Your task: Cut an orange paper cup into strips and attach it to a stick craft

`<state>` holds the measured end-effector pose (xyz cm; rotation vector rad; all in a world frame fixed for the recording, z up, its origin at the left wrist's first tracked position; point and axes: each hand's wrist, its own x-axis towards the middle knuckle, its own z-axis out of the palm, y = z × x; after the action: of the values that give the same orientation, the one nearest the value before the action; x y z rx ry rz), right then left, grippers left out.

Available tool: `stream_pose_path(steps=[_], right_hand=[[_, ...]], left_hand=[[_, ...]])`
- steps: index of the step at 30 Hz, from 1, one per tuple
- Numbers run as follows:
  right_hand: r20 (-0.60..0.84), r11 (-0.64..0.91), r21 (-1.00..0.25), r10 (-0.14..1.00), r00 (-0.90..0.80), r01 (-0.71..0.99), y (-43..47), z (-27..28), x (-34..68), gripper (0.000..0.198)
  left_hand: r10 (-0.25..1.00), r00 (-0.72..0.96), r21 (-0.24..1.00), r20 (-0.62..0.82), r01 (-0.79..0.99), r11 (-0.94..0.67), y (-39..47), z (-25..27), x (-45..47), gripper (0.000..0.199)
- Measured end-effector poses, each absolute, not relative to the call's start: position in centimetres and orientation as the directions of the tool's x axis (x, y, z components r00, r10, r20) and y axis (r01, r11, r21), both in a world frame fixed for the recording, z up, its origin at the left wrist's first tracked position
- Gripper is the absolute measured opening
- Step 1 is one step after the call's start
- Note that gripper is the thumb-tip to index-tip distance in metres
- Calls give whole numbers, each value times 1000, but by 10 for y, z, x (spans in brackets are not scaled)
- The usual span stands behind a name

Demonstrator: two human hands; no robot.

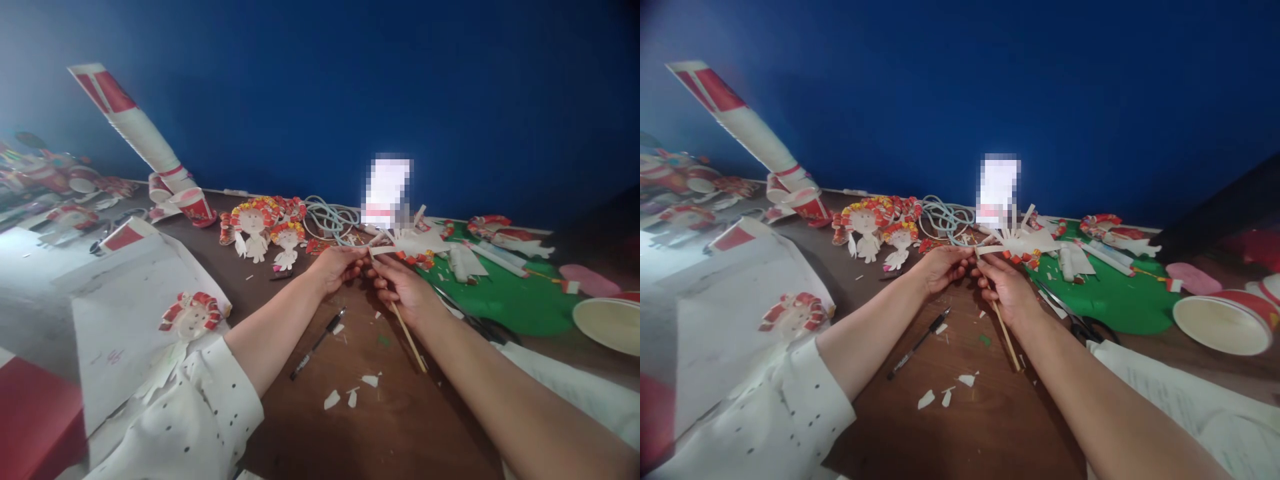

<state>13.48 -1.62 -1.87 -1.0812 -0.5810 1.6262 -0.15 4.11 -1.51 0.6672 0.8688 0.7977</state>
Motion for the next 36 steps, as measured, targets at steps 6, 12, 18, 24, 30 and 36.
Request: stream_pose_path(steps=[6, 12, 18, 24, 30, 36], right_hand=[[-296, -256, -908, 952, 76, -331, -23, -15, 127, 36], [-281, -230, -929, 948, 150, -289, -26, -15, 120, 40], [-253, -211, -950, 953, 170, -229, -27, -18, 120, 38], [-220, -190, -966, 961, 166, -177, -30, -19, 119, 37], [-193, -171, -969, 974, 117, -179, -31, -22, 120, 30], [-198, -173, -967, 973, 122, -189, -31, -24, 121, 36]], left_hand=[[845, 378, 789, -379, -345, 508, 37, -14, 1, 3], [855, 386, 810, -347, -337, 481, 35, -13, 2, 9], [848, 358, 816, -390, -293, 499, 35, -10, 1, 7], [861, 321, 821, -395, -298, 487, 34, -10, 4, 8], [865, 288, 823, -410, -292, 488, 32, -6, 6, 11], [849, 283, 816, -447, -260, 516, 31, -1, 5, 13]])
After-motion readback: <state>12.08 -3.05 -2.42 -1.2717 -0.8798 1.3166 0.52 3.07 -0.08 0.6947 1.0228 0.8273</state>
